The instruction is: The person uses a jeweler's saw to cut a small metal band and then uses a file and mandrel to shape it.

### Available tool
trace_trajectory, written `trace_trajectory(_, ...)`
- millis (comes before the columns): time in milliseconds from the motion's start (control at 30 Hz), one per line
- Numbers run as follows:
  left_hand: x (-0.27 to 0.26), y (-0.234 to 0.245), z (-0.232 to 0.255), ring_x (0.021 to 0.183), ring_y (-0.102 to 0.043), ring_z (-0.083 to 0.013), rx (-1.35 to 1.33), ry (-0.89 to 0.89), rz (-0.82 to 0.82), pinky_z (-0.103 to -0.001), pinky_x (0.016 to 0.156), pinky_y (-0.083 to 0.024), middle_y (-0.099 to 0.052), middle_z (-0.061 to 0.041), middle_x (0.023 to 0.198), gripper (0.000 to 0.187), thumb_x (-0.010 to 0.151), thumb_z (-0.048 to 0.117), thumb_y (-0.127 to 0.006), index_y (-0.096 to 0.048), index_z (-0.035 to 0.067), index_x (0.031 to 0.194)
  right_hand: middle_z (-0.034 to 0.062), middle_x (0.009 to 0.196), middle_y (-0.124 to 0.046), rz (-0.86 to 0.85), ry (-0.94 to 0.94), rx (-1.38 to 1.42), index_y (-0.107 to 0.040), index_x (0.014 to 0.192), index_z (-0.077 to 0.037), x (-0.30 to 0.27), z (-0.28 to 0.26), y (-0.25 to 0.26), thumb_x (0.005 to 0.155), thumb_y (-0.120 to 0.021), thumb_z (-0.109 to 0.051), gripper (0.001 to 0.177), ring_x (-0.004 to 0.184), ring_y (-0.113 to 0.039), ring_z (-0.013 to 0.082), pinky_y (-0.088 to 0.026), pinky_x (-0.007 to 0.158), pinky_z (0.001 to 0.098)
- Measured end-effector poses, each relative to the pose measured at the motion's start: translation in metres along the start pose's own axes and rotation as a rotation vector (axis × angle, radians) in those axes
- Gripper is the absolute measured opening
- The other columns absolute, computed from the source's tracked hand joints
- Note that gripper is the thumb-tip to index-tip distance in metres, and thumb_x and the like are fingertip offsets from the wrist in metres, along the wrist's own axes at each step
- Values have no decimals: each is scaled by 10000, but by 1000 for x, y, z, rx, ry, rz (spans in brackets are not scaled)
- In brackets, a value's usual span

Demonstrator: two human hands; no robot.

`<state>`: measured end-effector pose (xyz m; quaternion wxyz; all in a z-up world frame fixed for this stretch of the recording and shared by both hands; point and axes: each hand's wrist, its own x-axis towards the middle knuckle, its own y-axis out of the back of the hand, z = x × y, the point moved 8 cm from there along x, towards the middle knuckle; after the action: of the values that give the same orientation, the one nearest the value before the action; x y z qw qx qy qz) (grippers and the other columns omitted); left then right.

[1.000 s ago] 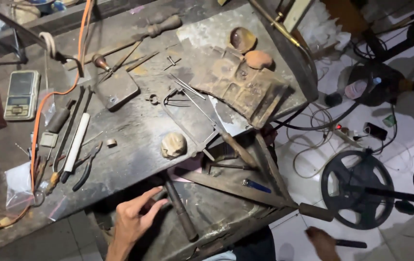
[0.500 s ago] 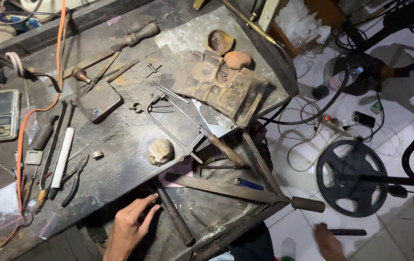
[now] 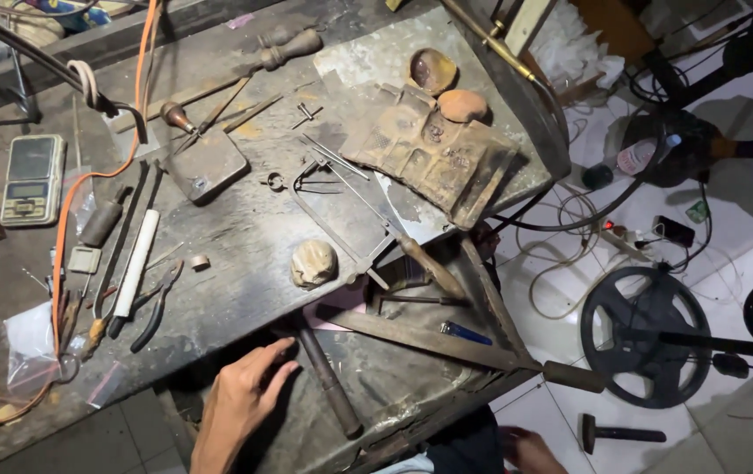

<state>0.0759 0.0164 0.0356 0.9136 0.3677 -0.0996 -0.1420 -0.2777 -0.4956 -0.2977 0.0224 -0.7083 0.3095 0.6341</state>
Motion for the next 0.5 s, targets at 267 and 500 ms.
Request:
trace_trajectory(267, 0, 2, 7, 1047, -738, -216, -104, -100, 56, -292, 975, -560, -728, -94, 1184, 357, 905, 139, -719, -705, 96, 1260, 102, 959, -775, -157, 321, -791, -638, 1173, -66, -39, -77, -57, 882, -607, -65, 293, 815, -752, 229, -544, 643, 308)
trace_trajectory(500, -5, 5, 9, 824, -763, -168, -33, -103, 157, -285, 789, -610, -787, -99, 1010, 523, 823, 280, -847, -685, 71, 1274, 25, 980, -799, -381, 1003, -1458, -783, 931, -207, -84, -109, -29, 734, -807, -337, 237, 963, -730, 242, -559, 852, 337)
